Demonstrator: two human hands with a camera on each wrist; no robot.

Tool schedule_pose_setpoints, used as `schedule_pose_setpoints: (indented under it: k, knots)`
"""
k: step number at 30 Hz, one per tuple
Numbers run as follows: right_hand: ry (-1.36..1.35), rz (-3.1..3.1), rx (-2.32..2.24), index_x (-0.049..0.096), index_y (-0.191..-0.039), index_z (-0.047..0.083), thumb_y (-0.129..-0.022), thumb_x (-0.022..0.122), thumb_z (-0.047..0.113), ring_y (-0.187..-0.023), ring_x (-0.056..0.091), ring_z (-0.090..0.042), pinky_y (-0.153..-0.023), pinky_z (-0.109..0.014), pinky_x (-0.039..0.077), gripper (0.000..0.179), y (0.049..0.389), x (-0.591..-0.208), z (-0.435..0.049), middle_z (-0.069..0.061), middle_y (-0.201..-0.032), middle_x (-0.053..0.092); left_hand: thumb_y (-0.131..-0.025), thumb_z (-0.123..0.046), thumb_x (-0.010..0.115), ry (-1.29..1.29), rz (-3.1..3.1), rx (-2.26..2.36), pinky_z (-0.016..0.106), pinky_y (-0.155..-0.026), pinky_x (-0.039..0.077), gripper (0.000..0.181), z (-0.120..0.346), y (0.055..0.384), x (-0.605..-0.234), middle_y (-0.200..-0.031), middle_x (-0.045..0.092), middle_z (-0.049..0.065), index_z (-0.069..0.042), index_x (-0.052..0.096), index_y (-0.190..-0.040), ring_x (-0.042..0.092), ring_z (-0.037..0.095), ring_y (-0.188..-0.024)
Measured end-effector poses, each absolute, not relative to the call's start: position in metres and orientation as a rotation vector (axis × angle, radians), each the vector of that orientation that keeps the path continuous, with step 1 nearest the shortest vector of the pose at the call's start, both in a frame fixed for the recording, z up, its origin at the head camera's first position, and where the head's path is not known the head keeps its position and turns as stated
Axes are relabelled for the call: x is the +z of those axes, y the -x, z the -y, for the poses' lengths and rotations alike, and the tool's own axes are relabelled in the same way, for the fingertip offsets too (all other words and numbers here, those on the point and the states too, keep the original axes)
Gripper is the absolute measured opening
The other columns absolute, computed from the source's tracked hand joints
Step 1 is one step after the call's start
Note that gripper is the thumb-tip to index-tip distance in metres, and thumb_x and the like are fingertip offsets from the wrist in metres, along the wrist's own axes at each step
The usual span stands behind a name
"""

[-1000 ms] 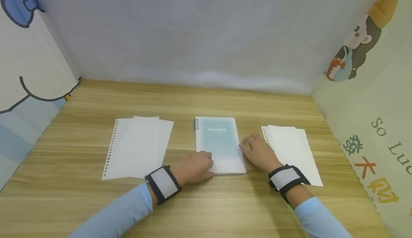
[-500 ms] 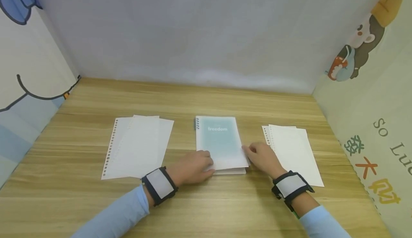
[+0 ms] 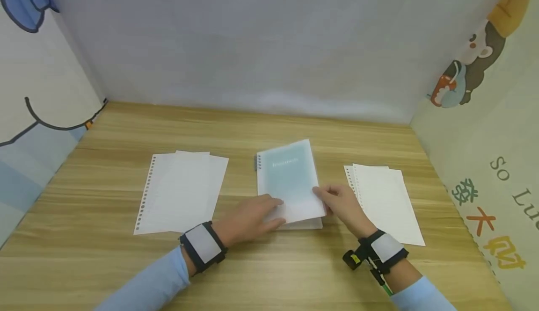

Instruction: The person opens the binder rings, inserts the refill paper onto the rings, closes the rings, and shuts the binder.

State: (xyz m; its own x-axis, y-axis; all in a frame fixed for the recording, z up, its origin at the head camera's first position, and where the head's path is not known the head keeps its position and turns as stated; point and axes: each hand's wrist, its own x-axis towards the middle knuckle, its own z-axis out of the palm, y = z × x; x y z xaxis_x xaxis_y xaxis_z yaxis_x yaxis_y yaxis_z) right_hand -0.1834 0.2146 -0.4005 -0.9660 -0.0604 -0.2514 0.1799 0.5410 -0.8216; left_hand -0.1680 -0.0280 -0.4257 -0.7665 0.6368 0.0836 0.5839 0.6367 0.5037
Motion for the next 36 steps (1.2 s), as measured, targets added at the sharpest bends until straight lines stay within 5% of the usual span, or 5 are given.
schedule_pose_setpoints:
  k: [6,16,23,30,36]
  knots:
    - [-0.034,-2.477,-1.606,0.066,-0.097,0.001,-0.091,0.06,0.036,-0.075,0.057,-0.015,-0.069,-0.029,0.05,0.036,0.178,-0.38,-0.188,-0.002,-0.082,0.064,-0.096,-0.038,0.048,-0.745,-2.667,1.271,0.036,-0.087,0.051,0.049,0.036,0.168,-0.411,-0.126,0.058,0.01,-0.008,0.047,-0.135,0.062,0.021,-0.104]
    - [0.485,-2.328,-1.626,0.059,-0.122,0.006,-0.096,0.053,0.027,-0.108,0.062,-0.023,-0.088,-0.033,0.051,0.034,0.164,-0.369,-0.132,-0.012,-0.122,0.062,-0.101,-0.038,0.034,-0.385,-2.389,1.89,0.036,-0.078,0.055,0.051,0.06,0.178,-0.394,-0.116,0.063,0.019,0.0,0.046,-0.133,0.067,0.029,-0.09]
    - [0.57,-2.493,-1.319,0.063,-0.12,0.015,-0.093,0.056,0.036,-0.109,0.062,-0.019,-0.09,-0.038,0.049,0.035,0.168,-0.385,-0.124,-0.001,-0.125,0.062,-0.098,-0.045,0.041,-0.13,-2.483,1.821,0.038,-0.075,0.055,0.05,0.084,0.179,-0.389,-0.108,0.066,0.016,-0.006,0.056,-0.125,0.066,0.023,-0.086]
    - [0.606,-2.83,-0.687,0.058,-0.126,0.008,-0.093,0.056,0.032,-0.131,0.043,-0.032,-0.108,-0.046,0.034,0.041,0.185,-0.414,-0.142,-0.018,-0.139,0.048,-0.097,-0.033,0.048,-0.008,-2.599,1.673,0.025,-0.066,0.05,0.041,0.102,0.178,-0.394,-0.112,0.066,0.017,-0.003,0.059,-0.123,0.062,0.019,-0.085]
    - [0.592,-2.826,-0.454,0.059,-0.124,0.003,-0.092,0.057,0.029,-0.131,0.042,-0.036,-0.109,-0.046,0.031,0.041,0.191,-0.43,-0.165,-0.025,-0.137,0.047,-0.097,-0.029,0.048,0.058,-2.594,1.645,0.025,-0.06,0.051,0.039,0.109,0.175,-0.398,-0.108,0.067,0.018,-0.002,0.059,-0.123,0.062,0.017,-0.077]
